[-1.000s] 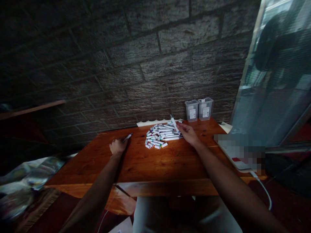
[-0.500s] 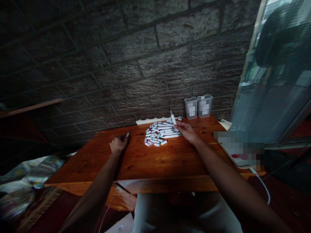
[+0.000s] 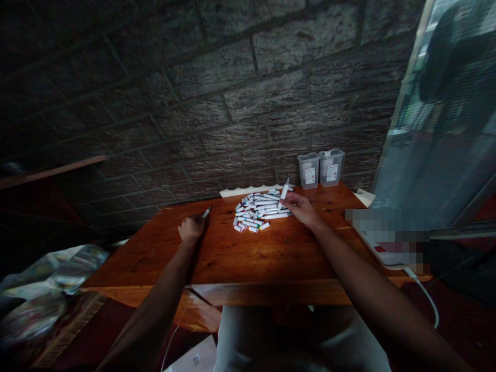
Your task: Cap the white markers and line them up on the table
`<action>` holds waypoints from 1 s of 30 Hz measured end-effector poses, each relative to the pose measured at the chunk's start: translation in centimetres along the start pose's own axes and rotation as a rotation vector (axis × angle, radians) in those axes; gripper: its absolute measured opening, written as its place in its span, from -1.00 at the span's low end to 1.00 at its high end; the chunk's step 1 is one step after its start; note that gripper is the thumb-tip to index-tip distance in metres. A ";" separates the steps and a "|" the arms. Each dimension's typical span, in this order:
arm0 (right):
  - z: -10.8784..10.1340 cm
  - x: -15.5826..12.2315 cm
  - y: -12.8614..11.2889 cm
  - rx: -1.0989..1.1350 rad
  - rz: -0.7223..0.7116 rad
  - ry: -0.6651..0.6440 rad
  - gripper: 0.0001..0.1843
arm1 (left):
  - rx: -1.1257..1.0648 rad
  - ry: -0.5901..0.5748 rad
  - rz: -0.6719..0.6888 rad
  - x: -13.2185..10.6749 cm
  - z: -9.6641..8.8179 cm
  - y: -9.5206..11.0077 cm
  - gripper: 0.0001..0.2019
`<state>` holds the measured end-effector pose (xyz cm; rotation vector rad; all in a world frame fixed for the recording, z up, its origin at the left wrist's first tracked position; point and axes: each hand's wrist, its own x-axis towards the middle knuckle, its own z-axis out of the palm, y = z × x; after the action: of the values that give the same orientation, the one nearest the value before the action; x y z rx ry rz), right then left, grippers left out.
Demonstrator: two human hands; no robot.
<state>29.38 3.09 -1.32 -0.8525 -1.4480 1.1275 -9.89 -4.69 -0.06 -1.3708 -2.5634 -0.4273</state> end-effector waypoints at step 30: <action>1.3 -0.5 -0.5 -0.082 -0.097 -0.040 -0.60 | -0.260 0.069 0.598 -3.1 -5.3 12.7 -0.62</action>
<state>28.19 2.27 -0.99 -0.8117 -1.5604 1.0238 2.63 -2.24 5.90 -2.0660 -1.9515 -0.6876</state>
